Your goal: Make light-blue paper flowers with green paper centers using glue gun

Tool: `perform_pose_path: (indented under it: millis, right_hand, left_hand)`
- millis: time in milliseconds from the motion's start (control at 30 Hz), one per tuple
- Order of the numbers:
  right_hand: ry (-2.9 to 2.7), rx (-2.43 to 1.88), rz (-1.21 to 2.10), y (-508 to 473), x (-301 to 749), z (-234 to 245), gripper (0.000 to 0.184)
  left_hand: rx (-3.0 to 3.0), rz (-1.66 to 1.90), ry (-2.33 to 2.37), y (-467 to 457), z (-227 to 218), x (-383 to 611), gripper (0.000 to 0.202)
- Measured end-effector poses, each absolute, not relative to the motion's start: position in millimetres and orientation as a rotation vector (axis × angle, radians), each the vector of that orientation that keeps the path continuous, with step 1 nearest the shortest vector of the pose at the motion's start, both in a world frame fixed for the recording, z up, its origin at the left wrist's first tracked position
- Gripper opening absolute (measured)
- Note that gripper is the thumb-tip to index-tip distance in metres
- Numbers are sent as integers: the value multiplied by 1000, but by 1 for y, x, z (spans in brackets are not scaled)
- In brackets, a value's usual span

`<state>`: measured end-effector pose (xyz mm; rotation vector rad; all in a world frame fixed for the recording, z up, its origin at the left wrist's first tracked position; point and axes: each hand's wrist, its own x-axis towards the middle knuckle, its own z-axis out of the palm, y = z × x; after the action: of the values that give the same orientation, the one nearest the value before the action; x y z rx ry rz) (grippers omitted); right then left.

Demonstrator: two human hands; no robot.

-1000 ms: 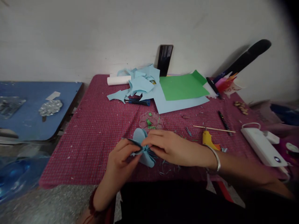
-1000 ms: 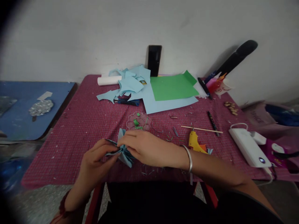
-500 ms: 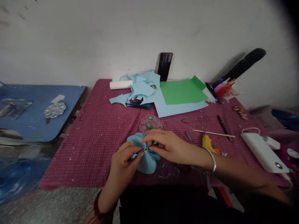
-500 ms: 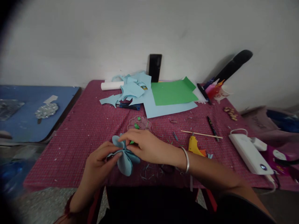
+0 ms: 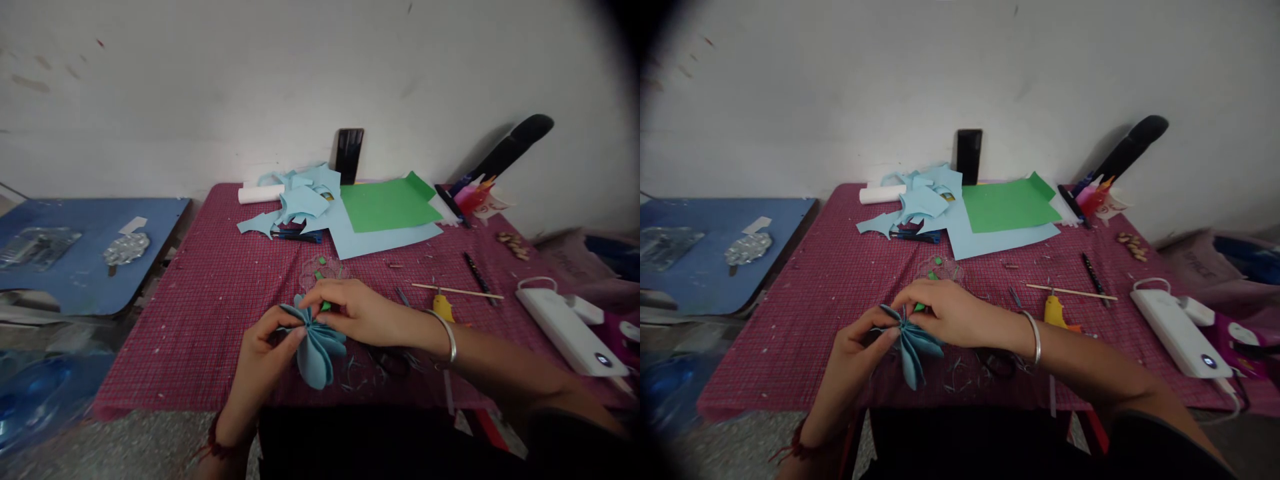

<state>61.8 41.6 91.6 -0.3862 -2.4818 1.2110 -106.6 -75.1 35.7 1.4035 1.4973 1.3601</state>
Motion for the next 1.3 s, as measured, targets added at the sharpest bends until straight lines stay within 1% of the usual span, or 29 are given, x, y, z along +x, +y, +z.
perform_pose_path:
  millis: [67, 167, 333, 467, 767, 1000, 1133, 1300]
  right_hand:
    - [-2481, -404, 1234, 42, 60, 91, 21]
    - [-2467, -396, 1245, 42, 56, 91, 21]
    - [-2470, -406, 1283, 45, 51, 87, 22]
    - [-2516, -394, 1215, 45, 49, 85, 22]
    - [-2514, -368, 1185, 41, 46, 87, 22]
    - [-2524, -364, 1160, 37, 45, 86, 24]
    - [-2510, -337, 1137, 36, 43, 85, 23]
    - [-2520, -340, 1119, 36, 42, 84, 22]
  left_hand:
    - [1386, 1383, 1537, -76, 36, -107, 5]
    - [1442, 1429, 1568, -78, 35, -108, 11]
    - [1690, 1413, 1546, -78, 31, -112, 22]
    - [1959, 1384, 1560, -80, 26, -116, 31]
    - [2348, 1315, 1656, -96, 8, -127, 39]
    - [2554, 1262, 1572, -103, 9, -130, 37]
    - [2494, 1381, 1655, -105, 7, -126, 37]
    - [2478, 1476, 1808, -115, -8, -125, 38]
